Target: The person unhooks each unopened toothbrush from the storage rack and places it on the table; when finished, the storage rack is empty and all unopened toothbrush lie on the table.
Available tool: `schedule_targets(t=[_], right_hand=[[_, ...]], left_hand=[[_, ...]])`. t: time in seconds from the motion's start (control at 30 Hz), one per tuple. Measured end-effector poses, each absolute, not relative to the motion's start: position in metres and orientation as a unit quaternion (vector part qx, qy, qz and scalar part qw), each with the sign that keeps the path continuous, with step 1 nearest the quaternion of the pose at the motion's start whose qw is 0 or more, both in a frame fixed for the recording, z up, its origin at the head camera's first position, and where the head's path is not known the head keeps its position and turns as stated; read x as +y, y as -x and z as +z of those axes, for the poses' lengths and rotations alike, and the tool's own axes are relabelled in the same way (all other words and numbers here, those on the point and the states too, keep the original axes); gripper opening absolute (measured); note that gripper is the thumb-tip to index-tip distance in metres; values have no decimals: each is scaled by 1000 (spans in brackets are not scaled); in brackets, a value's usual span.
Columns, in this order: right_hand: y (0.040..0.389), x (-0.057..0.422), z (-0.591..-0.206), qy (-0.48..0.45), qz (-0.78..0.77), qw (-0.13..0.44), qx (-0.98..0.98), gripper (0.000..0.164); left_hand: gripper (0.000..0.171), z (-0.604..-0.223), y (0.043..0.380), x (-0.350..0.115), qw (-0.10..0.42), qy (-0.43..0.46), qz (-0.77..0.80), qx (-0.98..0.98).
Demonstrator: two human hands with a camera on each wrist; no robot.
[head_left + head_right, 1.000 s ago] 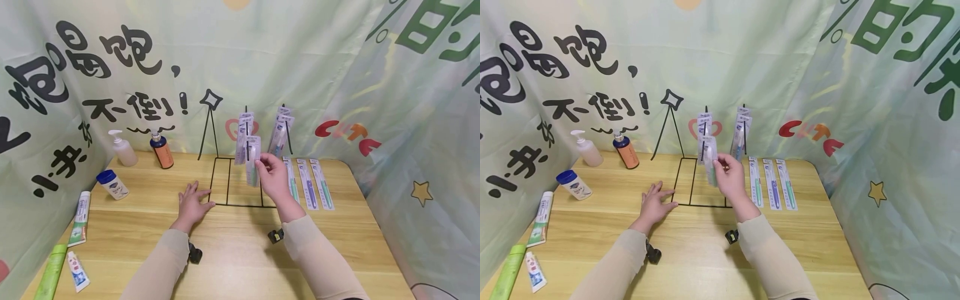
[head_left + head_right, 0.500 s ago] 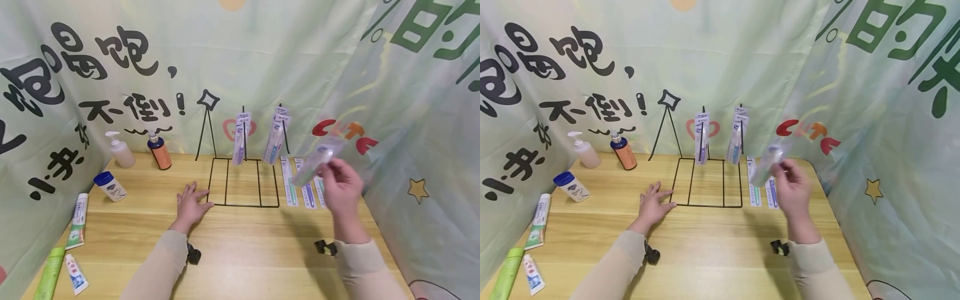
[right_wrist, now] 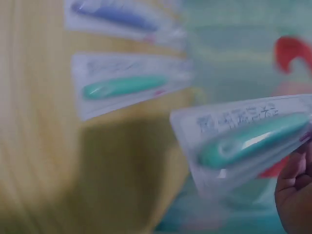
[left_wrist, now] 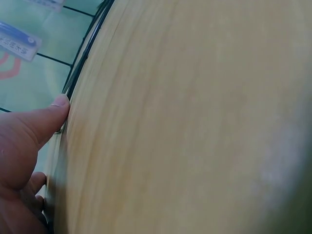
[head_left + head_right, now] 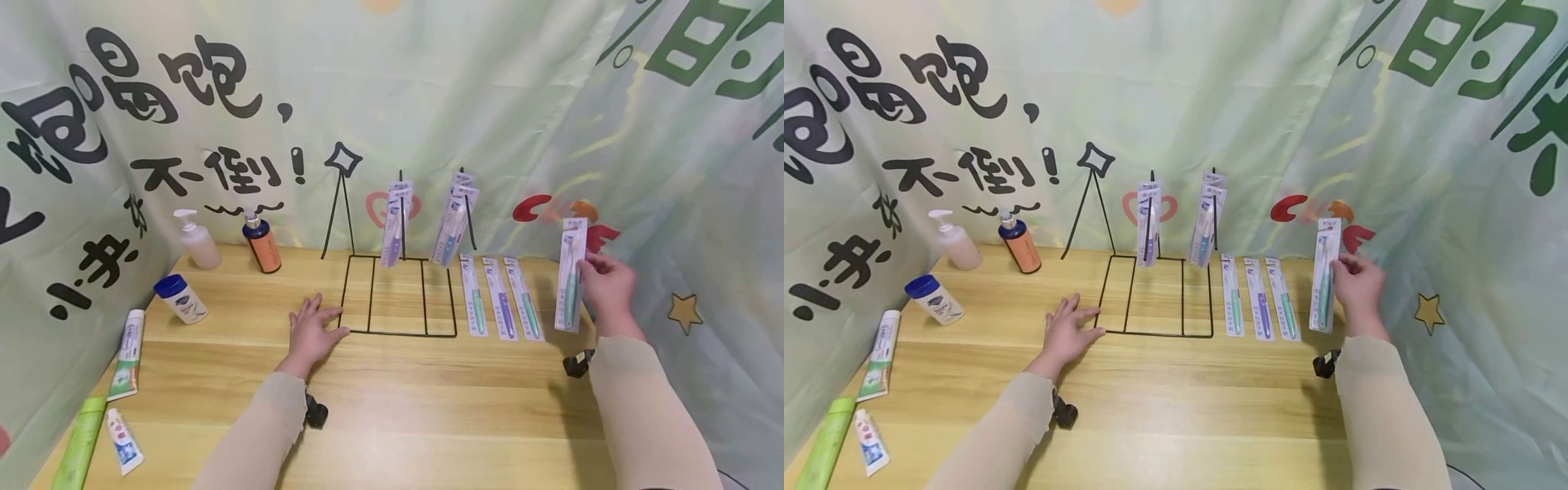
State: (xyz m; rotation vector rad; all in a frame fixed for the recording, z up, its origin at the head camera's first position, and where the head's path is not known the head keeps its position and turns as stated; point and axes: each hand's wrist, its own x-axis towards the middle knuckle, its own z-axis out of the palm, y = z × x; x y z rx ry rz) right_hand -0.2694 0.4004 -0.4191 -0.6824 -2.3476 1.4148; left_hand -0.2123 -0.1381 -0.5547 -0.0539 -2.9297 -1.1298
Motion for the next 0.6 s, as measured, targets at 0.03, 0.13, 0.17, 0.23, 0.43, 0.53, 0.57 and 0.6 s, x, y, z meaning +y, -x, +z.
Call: schedule_targets(t=[0.03,0.13,0.17,0.23,0.43,0.53,0.57,0.6], right_hand=[[274,405,-427,241,481,140,-831,46],[284,415,-449,251,457,81,-850,50],[286,418,-455,254,450,65,-854,50],[291,421,-466,260,439,37,-859,50],[301,418,-485,276,415,18,-867,50],[305,414,-489,273,404,25,-872,47],[307,413,-491,271,399,32,-875,45],[308,411,-492,266,396,36,-878,44]], left_hand=[[54,-555,213,-138,0,17,-359,-933],[54,-554,213,-138,-1,14,-357,-934],[54,-553,214,-138,-2,13,-358,-934],[54,-552,213,-137,-1,14,-357,-934],[54,-551,213,-138,6,17,-361,-932],[54,-553,214,-138,3,14,-364,-931],[54,-553,214,-138,1,13,-365,-931],[54,-554,214,-138,-1,12,-366,-931]])
